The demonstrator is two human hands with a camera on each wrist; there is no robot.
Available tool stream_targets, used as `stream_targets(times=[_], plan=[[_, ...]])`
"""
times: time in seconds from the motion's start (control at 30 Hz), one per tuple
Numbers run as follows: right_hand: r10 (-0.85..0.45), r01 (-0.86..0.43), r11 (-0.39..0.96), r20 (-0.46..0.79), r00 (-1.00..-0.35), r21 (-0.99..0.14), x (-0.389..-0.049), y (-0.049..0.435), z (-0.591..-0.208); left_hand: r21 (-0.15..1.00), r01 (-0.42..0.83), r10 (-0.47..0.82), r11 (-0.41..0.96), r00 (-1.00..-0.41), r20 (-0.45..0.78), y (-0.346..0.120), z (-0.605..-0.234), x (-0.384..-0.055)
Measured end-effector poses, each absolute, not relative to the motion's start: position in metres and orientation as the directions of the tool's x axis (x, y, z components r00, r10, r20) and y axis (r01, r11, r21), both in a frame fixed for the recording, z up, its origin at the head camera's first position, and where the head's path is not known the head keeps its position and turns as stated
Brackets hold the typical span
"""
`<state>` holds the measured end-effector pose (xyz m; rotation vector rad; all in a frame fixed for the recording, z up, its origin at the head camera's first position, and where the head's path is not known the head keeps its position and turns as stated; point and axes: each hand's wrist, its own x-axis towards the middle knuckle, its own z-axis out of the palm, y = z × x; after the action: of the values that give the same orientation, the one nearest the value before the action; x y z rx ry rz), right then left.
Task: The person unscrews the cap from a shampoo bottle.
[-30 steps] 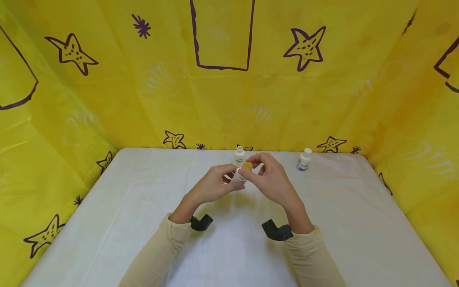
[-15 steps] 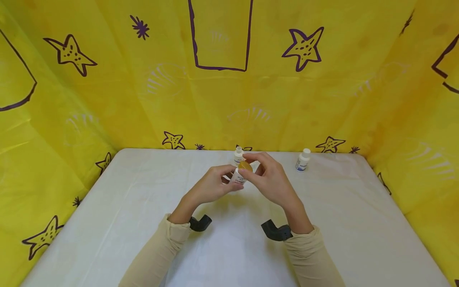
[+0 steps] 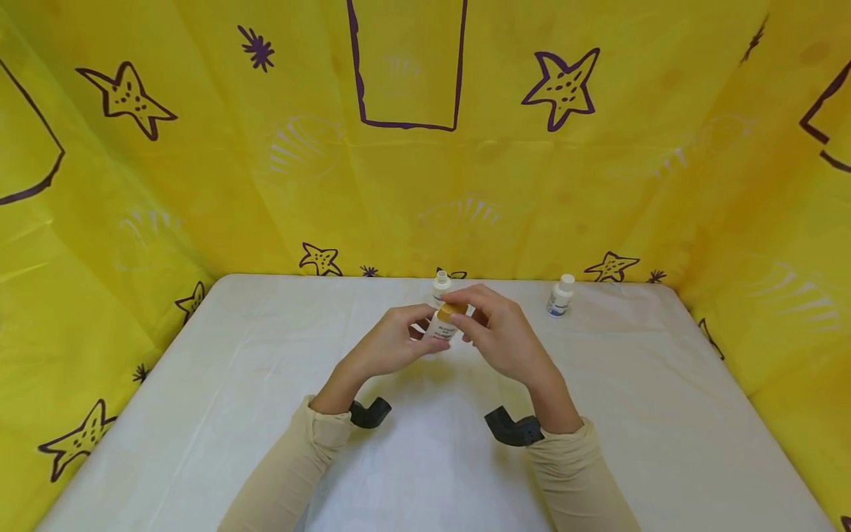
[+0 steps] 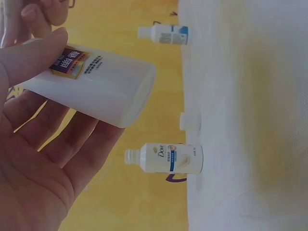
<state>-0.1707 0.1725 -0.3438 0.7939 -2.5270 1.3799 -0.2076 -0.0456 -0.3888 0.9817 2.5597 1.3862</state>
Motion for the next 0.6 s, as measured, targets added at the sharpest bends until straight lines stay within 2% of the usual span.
stream_targets(times=[0.13, 0.37, 0.6], plan=[[-0.351, -0.465, 0.453, 0.327, -0.877, -0.761, -0.1709, 0.1726, -0.3434, 0.779, 0.493, 0.563, 0.388, -0.796, 0.223, -0.0461, -0.389, -0.2074], [-0.191, -0.264, 0.53, 0.19, -0.963, -0.806, -0.173, 0.1708, -0.345, 0.791, 0.486, 0.56, 0.372, -0.797, 0.227, -0.0465, -0.3885, -0.2062], [-0.158, -0.202, 0.57, 0.135, -0.978, -0.796, -0.1735, 0.1698, -0.3446, 0.784, 0.505, 0.58, 0.362, -0.78, 0.235, -0.045, -0.3877, -0.2059]])
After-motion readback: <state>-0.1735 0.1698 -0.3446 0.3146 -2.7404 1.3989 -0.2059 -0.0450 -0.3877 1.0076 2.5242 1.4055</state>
